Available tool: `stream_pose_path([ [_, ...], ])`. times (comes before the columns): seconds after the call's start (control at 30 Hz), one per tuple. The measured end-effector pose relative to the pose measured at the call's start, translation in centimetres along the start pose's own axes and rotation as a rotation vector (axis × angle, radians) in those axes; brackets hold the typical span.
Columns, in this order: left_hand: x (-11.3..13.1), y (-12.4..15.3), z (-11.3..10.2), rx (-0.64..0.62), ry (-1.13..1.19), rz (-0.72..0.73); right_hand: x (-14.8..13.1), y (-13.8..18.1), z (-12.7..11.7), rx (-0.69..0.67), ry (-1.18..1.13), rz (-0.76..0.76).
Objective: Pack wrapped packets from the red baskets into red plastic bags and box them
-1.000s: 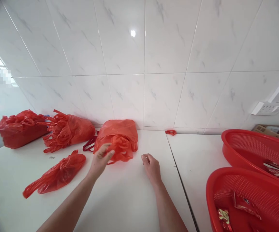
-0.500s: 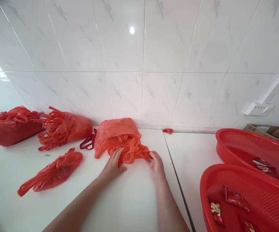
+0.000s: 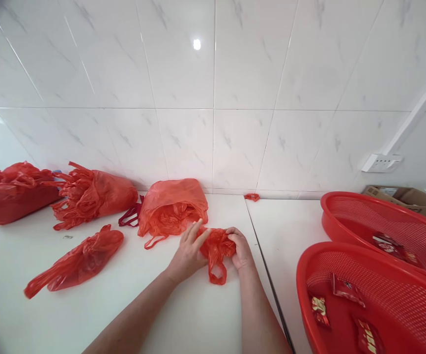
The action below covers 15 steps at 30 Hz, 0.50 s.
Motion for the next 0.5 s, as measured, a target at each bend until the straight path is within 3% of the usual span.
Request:
stream_pose_path([
  [0.1, -1.2, -0.2, 0.4, 0.010, 0.186, -0.021, -0.6, 0.2, -0.8, 0.037, 0.014, -0.011],
  [0.3, -9.2, 3.5, -2.3, 0.329, 0.670, -0.370, -3.7, 1.0, -5.8, 0.256, -0.074, -0.206],
  [0.5, -9.6, 4.8, -2.4, 0.375, 0.927, -0.436, -5.0, 2.0, -7.4, 0.333, -0.112, -0.289],
])
Point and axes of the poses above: each hand's wrist, its own y-axis away from the middle knuckle, its own z-axis out of the palm, x = y × z, the point moved 10 cm from there along -y, towards the middle knuckle, and after that the axes turned 14 degrees about -x, right-handed, at the moved point
